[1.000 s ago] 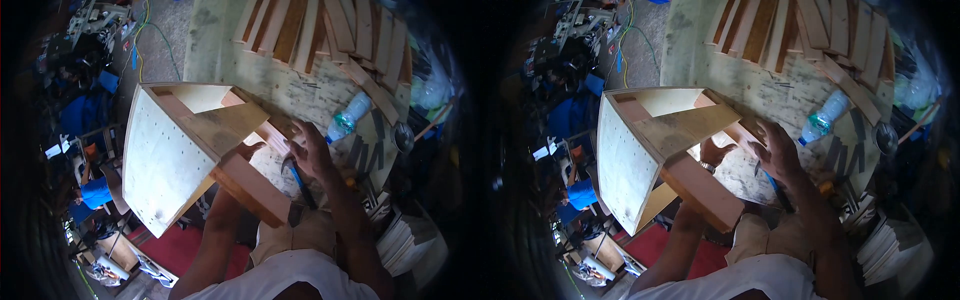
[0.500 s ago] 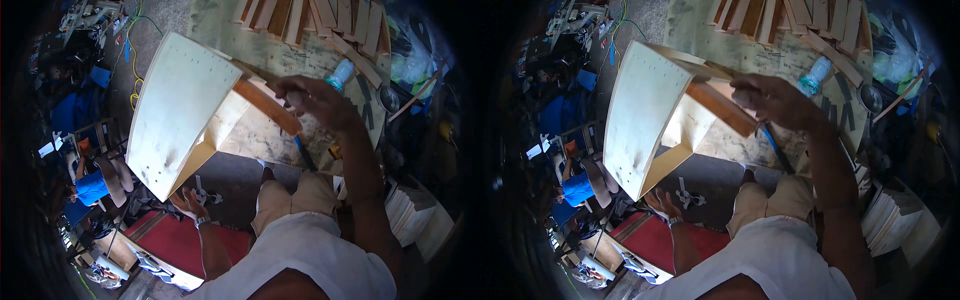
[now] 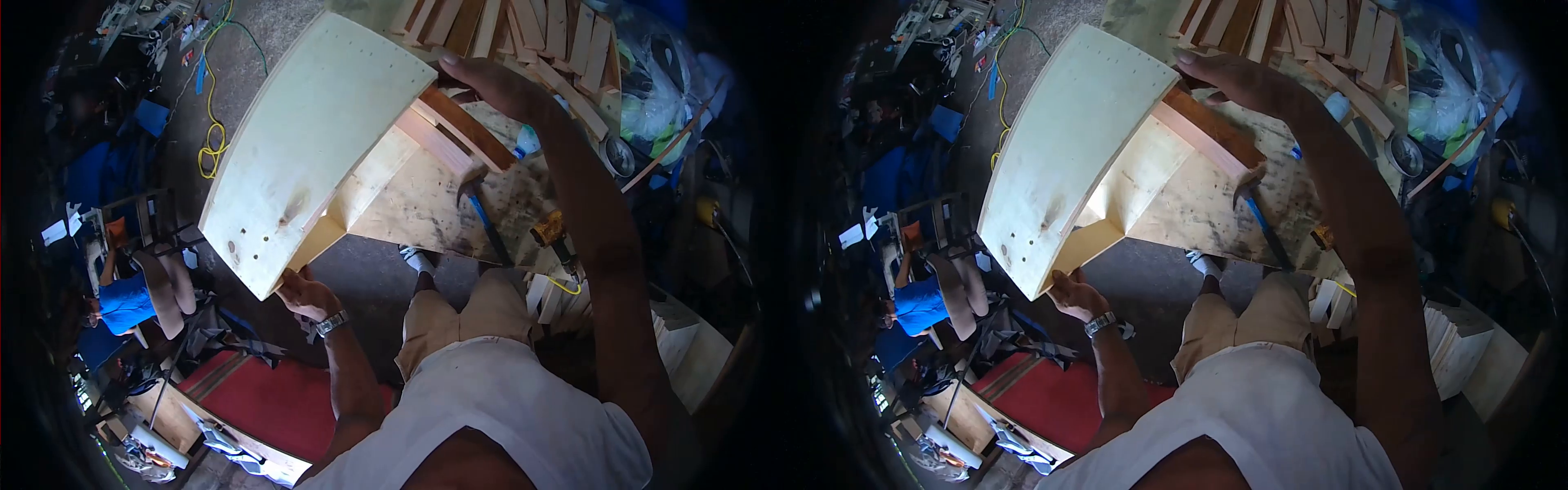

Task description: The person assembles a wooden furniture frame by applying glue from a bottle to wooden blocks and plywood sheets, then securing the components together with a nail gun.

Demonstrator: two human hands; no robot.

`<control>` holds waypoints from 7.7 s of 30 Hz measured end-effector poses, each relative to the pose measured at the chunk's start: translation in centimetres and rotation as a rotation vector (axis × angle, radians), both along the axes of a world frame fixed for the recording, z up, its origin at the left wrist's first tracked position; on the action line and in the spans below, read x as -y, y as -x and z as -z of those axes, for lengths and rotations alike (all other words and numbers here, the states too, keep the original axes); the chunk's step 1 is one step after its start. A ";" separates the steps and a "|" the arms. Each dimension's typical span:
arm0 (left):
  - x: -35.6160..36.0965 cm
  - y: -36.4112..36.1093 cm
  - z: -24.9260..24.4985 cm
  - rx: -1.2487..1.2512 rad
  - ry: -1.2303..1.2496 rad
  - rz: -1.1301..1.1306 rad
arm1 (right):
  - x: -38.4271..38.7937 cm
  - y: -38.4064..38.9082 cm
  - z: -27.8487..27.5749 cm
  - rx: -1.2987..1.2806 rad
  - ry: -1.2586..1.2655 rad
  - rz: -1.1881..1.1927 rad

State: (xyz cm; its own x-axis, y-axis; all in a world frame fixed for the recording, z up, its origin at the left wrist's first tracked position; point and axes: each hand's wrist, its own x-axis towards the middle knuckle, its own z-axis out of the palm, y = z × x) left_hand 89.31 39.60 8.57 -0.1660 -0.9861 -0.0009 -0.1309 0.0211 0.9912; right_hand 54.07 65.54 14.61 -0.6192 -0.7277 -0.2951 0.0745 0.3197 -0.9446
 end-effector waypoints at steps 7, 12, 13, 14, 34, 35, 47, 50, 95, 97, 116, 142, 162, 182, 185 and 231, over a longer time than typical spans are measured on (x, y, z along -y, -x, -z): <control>10.9 2.5 1.9 0.046 0.055 0.114 | 0.8 -4.4 0.0 -0.080 0.039 -0.006; 21.0 6.9 3.5 0.106 0.240 0.288 | 0.7 -12.7 -2.6 -0.307 -0.110 -0.086; 25.3 6.4 5.8 0.180 0.385 0.368 | 0.7 -15.2 -2.3 -0.439 -0.140 -0.044; 29.6 6.1 8.0 0.237 0.532 0.436 | 0.9 -17.6 -2.1 -0.563 -0.170 0.001; -10.6 -2.8 13.6 1.141 0.420 0.991 | -7.8 -19.7 18.1 -0.117 -0.234 0.437; -11.5 0.7 14.3 1.088 0.386 0.954 | -8.2 -17.5 19.0 -0.105 -0.221 0.406; -7.8 10.1 23.2 0.673 0.504 1.092 | -0.8 -3.3 28.8 -0.188 -0.107 -0.165; -7.2 10.4 23.5 0.604 0.679 1.200 | -0.6 -3.8 26.1 -0.223 -0.169 -0.182; -7.2 9.3 25.1 0.488 0.660 1.388 | -3.6 -17.5 24.6 -0.523 -0.180 0.595; -4.4 7.6 28.1 0.575 0.397 1.483 | -9.3 -21.7 23.5 -0.584 -0.165 0.835; -9.8 7.5 23.4 0.808 0.484 1.460 | -28.5 -35.0 23.6 -0.577 -1.048 0.624; -3.9 1.8 22.2 0.720 0.420 1.754 | 0.4 -46.8 28.5 0.973 0.858 1.271; -3.7 2.1 22.2 0.731 0.465 1.809 | 1.1 -45.0 30.8 1.024 0.787 1.173; -3.7 -1.7 21.3 1.080 0.399 1.567 | -7.1 -51.0 24.7 0.755 0.477 1.332; -3.7 -9.9 19.3 0.631 0.644 1.061 | -9.9 -49.9 20.2 0.607 0.408 1.345; -12.8 -14.8 -3.7 1.059 -0.142 1.134 | -22.1 -25.0 12.1 0.312 -0.295 0.330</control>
State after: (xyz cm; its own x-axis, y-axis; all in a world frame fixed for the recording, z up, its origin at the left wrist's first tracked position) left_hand 104.13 52.36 12.23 -0.6606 -0.3315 -0.6736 -0.7268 0.5073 0.4631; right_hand 79.11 87.67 2.56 -0.6509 -0.3675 -0.6642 0.4786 0.4805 -0.7349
